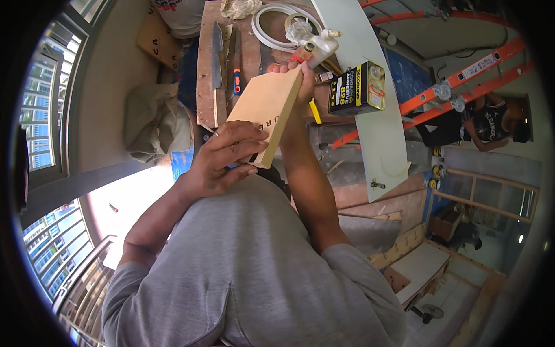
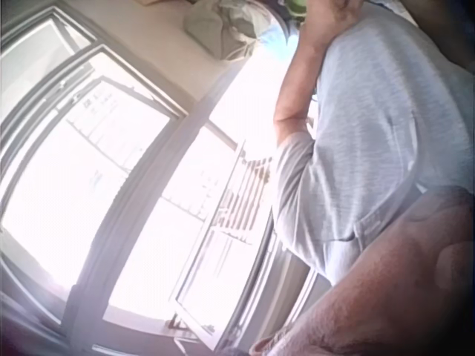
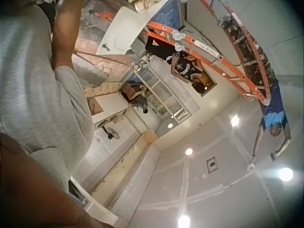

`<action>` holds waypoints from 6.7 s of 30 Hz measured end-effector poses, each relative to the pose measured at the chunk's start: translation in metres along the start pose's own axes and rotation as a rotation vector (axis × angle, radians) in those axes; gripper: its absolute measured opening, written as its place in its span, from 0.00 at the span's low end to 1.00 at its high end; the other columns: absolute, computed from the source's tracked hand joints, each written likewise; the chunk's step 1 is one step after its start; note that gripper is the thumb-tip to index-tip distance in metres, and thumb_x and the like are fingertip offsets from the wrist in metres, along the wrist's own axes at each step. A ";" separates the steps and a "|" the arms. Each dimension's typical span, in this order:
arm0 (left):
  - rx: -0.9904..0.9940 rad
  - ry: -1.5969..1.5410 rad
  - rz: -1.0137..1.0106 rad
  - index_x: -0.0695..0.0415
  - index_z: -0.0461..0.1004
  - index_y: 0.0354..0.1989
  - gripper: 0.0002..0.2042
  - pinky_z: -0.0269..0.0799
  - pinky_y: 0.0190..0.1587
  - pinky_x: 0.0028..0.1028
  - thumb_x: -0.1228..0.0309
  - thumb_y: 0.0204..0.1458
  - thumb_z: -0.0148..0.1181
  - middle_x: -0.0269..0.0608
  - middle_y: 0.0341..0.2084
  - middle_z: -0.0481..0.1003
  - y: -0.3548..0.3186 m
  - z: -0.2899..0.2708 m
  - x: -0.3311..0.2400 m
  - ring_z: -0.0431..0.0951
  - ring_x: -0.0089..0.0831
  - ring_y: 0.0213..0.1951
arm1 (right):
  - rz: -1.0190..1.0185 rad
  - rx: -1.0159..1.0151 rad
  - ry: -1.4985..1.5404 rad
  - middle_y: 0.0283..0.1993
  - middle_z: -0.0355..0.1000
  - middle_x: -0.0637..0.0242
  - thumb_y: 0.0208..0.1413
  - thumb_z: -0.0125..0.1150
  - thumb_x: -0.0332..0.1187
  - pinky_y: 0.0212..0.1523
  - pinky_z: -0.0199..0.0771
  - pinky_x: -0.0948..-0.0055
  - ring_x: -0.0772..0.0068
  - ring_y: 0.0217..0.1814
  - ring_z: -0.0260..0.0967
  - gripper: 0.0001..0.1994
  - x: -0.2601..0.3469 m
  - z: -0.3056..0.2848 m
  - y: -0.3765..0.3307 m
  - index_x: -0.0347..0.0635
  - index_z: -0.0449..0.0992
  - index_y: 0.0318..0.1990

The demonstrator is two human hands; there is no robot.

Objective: The person prepares a small piece of laminate wood by using a file to smooth the edges and applying adhesive from a bottle, while checking the fit against another wooden component.

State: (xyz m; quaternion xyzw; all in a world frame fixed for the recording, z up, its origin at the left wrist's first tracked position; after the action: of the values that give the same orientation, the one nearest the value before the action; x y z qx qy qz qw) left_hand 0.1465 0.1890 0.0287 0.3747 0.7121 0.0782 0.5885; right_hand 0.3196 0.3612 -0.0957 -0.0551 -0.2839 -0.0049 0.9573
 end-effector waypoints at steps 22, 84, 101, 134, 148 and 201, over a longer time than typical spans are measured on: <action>0.059 0.019 -0.215 0.59 0.63 0.74 0.40 0.72 0.58 0.42 0.65 0.51 0.74 0.53 0.57 0.65 -0.024 0.002 0.013 0.72 0.48 0.54 | -0.373 0.102 -0.438 0.36 0.68 0.63 0.67 0.48 0.45 0.49 0.67 0.65 0.66 0.41 0.66 0.15 0.046 0.042 -0.010 0.43 0.70 0.34; 0.506 -0.341 -0.307 0.65 0.80 0.35 0.05 0.74 0.45 0.28 0.82 0.50 0.64 0.38 0.34 0.78 0.088 0.007 0.063 0.78 0.28 0.39 | 0.348 0.276 -0.505 0.30 0.70 0.67 0.64 0.59 0.50 0.43 0.73 0.68 0.68 0.37 0.70 0.18 -0.003 0.071 -0.145 0.44 0.72 0.36; 0.297 -0.364 -0.062 0.62 0.80 0.35 0.06 0.72 0.41 0.31 0.79 0.49 0.70 0.38 0.33 0.77 0.076 0.005 0.044 0.78 0.29 0.37 | 0.378 0.246 -0.530 0.29 0.70 0.70 0.63 0.60 0.51 0.42 0.73 0.71 0.71 0.36 0.70 0.18 -0.004 0.073 -0.152 0.45 0.74 0.37; -0.218 -1.038 -0.634 0.57 0.48 0.79 0.39 0.64 0.67 0.40 0.45 0.69 0.50 0.48 0.70 0.64 -0.021 -0.006 0.037 0.68 0.41 0.68 | -0.237 0.024 -1.685 0.47 0.78 0.36 0.74 0.33 0.56 0.52 0.73 0.44 0.30 0.51 0.75 0.33 0.012 0.045 0.030 0.34 0.79 0.46; -0.460 -0.283 -0.570 0.67 0.80 0.54 0.13 0.73 0.48 0.21 0.74 0.66 0.58 0.33 0.40 0.82 -0.019 -0.073 0.093 0.77 0.18 0.42 | -0.893 0.747 -2.070 0.72 0.64 0.56 0.66 0.57 0.52 0.71 0.53 0.34 0.52 0.77 0.57 0.25 -0.006 0.133 -0.081 0.49 0.74 0.64; -0.415 0.895 -1.108 0.59 0.55 0.73 0.42 0.69 0.59 0.54 0.57 0.53 0.69 0.62 0.60 0.66 -0.079 0.024 0.288 0.73 0.62 0.57 | -0.477 0.290 -1.599 0.49 0.80 0.53 0.57 0.67 0.27 0.51 0.76 0.56 0.46 0.49 0.77 0.15 0.038 -0.034 -0.032 0.39 0.78 0.51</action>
State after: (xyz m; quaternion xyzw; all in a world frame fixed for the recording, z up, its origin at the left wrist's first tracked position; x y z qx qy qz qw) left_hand 0.1251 0.3052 -0.2466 -0.2263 0.9391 0.0479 0.2540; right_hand 0.3691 0.3265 -0.1002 0.1427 -0.8775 -0.1300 0.4391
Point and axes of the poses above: each hand's wrist, its own y-axis towards the middle knuckle, its own z-axis out of the palm, x = y × z, the point moved 7 cm from there along y, towards the middle knuckle
